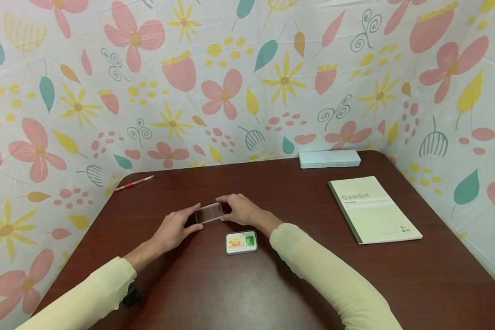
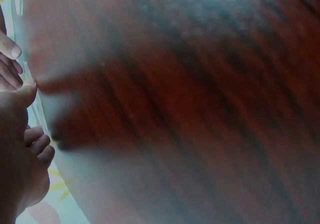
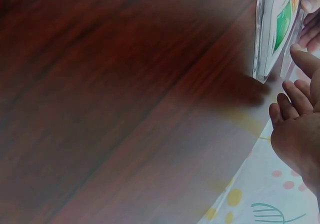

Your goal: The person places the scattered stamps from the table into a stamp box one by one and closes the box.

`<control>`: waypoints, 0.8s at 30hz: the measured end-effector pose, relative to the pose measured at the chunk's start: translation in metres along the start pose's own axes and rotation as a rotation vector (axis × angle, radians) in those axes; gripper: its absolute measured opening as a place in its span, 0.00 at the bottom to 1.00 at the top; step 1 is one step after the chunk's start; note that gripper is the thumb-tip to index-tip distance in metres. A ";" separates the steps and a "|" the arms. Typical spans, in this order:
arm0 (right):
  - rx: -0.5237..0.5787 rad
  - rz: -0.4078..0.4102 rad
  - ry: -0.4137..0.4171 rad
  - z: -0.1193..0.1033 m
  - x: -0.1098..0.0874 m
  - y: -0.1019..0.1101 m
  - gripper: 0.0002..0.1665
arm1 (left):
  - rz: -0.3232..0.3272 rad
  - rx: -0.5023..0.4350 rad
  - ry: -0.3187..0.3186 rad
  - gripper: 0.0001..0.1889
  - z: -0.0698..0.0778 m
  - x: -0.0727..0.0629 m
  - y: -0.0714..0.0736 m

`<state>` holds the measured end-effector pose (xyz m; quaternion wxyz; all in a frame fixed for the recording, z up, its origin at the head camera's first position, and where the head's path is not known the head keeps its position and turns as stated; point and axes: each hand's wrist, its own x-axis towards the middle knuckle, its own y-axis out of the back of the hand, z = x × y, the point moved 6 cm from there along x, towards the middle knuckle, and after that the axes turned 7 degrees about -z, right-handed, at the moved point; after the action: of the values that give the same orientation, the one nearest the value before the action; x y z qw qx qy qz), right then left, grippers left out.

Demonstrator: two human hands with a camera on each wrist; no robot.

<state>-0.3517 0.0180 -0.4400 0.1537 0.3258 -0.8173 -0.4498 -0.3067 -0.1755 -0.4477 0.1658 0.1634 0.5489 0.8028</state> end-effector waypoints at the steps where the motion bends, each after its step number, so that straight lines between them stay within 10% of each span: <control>1: -0.004 -0.001 -0.005 0.000 0.001 -0.001 0.37 | -0.001 -0.004 0.002 0.37 0.000 0.000 0.000; 24: -0.033 0.031 -0.050 -0.003 0.005 -0.005 0.35 | 0.020 -0.022 -0.017 0.32 0.000 0.000 -0.001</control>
<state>-0.3515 0.0111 -0.4421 0.1459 0.2991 -0.8183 -0.4687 -0.3062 -0.1752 -0.4486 0.1643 0.1740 0.5368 0.8090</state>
